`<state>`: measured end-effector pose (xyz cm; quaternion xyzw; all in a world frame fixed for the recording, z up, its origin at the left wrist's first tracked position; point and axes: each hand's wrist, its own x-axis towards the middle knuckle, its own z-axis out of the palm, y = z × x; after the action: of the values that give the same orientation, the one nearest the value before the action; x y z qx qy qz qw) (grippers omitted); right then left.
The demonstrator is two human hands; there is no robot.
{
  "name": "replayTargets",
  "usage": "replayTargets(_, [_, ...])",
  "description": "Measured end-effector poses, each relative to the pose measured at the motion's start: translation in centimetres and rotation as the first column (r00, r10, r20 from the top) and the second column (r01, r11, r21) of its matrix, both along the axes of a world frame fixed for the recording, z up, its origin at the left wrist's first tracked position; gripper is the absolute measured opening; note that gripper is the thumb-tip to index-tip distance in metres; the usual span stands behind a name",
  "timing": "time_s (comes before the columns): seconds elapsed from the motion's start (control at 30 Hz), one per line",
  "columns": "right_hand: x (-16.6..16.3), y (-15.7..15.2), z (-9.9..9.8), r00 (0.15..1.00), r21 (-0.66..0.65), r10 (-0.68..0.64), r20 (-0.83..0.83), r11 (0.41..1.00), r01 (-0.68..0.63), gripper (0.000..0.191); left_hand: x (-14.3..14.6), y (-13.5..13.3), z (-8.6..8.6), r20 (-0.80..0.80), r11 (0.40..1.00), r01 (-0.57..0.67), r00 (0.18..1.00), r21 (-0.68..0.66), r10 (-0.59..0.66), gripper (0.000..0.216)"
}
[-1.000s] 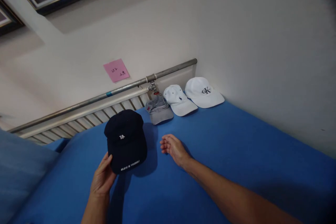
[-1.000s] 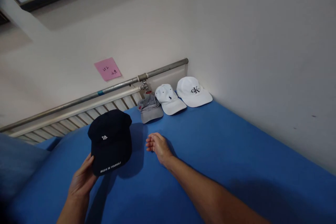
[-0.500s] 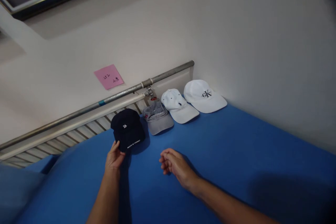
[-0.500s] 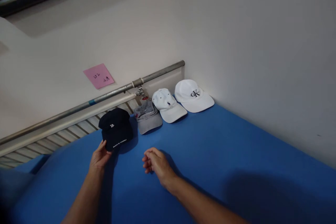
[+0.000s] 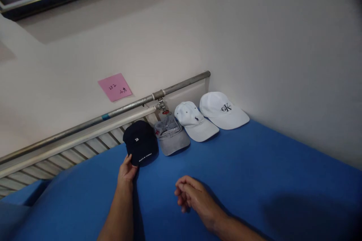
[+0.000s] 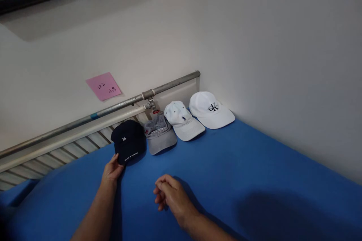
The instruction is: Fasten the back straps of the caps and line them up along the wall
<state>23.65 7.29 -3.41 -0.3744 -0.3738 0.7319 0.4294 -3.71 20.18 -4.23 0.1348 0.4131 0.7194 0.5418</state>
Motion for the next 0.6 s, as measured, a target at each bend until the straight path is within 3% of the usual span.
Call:
replayTargets(0.23, [-0.1, -0.1, 0.3, 0.999, -0.005, 0.023, 0.032, 1.0, -0.023, 0.01, -0.4, -0.8, 0.0, -0.067, 0.997, -0.021, 0.998, -0.08, 0.016, 0.031])
replayTargets(0.47, [-0.2, -0.2, 0.0, 1.0, -0.014, 0.016, 0.017, 1.0, -0.016, 0.007, -0.6, -1.3, -0.3, -0.241, 0.973, -0.186, 0.959, -0.133, 0.151, 0.032])
replayTargets(0.6, [-0.1, -0.3, -0.1, 1.0, 0.006, 0.014, 0.016, 1.0, -0.014, 0.006, -0.3, -2.9, -0.5, -0.341, 0.962, -0.248, 0.919, -0.116, 0.196, 0.03])
